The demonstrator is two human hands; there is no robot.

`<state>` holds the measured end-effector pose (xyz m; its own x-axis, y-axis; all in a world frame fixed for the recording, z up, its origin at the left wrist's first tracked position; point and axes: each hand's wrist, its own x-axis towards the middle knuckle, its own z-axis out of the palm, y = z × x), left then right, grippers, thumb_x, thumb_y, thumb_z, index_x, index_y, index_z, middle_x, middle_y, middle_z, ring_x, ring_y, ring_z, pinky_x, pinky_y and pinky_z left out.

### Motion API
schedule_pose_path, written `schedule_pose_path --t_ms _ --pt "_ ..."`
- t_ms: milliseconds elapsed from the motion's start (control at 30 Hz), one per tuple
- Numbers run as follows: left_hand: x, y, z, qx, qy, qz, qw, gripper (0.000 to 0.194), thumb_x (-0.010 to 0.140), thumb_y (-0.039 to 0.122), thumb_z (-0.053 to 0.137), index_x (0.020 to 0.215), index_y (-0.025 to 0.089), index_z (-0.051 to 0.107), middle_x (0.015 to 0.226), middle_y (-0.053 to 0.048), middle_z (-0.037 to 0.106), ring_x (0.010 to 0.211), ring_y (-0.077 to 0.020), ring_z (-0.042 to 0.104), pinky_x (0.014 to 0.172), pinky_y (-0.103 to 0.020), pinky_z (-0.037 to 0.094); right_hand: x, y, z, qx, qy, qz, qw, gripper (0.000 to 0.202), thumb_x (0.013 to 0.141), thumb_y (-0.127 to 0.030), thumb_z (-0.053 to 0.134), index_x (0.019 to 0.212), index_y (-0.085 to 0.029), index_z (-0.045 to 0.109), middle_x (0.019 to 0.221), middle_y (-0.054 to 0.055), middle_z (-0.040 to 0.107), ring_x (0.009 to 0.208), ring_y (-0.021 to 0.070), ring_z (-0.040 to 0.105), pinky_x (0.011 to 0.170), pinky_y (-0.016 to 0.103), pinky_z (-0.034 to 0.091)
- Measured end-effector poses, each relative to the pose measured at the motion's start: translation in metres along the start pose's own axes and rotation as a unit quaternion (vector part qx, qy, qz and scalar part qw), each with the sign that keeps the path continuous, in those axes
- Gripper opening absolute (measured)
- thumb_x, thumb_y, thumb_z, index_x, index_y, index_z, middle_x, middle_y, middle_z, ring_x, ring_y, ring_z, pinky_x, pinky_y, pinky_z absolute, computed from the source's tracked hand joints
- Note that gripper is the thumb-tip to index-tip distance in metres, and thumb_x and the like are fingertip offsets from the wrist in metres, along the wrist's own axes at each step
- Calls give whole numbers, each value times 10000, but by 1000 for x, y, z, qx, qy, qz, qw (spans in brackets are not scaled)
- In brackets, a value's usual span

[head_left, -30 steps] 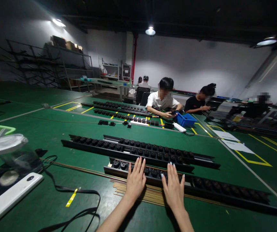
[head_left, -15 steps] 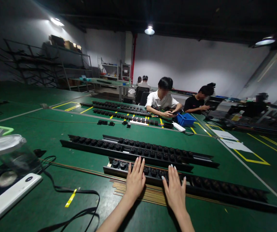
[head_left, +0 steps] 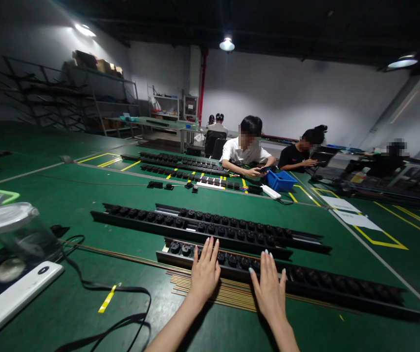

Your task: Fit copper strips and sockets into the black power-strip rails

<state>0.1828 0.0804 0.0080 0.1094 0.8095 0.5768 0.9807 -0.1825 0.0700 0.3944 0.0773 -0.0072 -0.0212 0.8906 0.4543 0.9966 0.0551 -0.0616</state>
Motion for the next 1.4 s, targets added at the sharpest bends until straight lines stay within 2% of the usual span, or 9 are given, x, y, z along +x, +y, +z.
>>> schedule_pose_path --t_ms 200,367,500,700,933,1100,1300,1400 --pt "0 0 -2 7 -6 -3 1000 650 856 126 351 1469 239 166 1519 -34 273 1398 -187 223 1127 -456 223 5 5 -7 11 15 21 1000 768 907 -595 22 1460 -98 214 1490 133 294 1389 230 226 1119 531 95" --pt "0 0 0 18 -9 -5 1000 637 867 163 363 1468 242 167 1523 -26 262 1403 -175 206 1133 -451 206 2 12 2 49 12 8 999 792 903 -613 51 1445 -71 255 1466 143 343 1376 245 256 1107 477 204" --pt "-1 0 0 23 -5 -2 1000 631 870 176 366 1467 239 173 1522 -26 264 1404 -174 203 1137 -446 196 4 13 2 59 15 8 998 796 905 -616 75 1437 -58 272 1451 154 364 1377 252 256 1108 475 208" --pt "-1 1 -1 26 -6 -7 1000 616 879 183 352 1465 249 176 1523 -16 259 1407 -171 194 1137 -453 192 4 0 -3 35 4 -16 999 765 915 -593 67 1447 -75 250 1485 132 305 1388 237 233 1119 487 168" --pt "0 2 -1 26 -7 -6 1000 619 877 174 353 1466 242 176 1525 -25 252 1407 -181 195 1132 -459 207 6 -10 -8 18 -13 -12 1000 780 911 -592 31 1435 -71 282 1467 141 338 1381 234 252 1124 505 135" --pt "0 2 -1 26 -4 -6 1000 628 874 165 352 1468 238 164 1522 -29 262 1406 -180 200 1133 -460 209 5 -22 -9 19 -9 -31 999 752 919 -590 67 1444 -86 259 1486 124 301 1388 223 237 1124 493 143" --pt "0 2 0 22 -6 -7 1000 638 864 155 352 1467 234 160 1522 -30 259 1405 -176 201 1129 -469 217 7 -30 -9 27 -15 -28 999 764 918 -596 76 1422 -73 314 1454 147 356 1369 241 282 1120 508 139" --pt "-1 2 1 22 -9 -9 1000 635 865 156 344 1466 242 160 1523 -26 255 1406 -167 198 1125 -474 222 9 -35 -12 40 -5 -35 999 732 926 -578 104 1441 -84 269 1466 145 337 1378 237 265 1119 495 161"
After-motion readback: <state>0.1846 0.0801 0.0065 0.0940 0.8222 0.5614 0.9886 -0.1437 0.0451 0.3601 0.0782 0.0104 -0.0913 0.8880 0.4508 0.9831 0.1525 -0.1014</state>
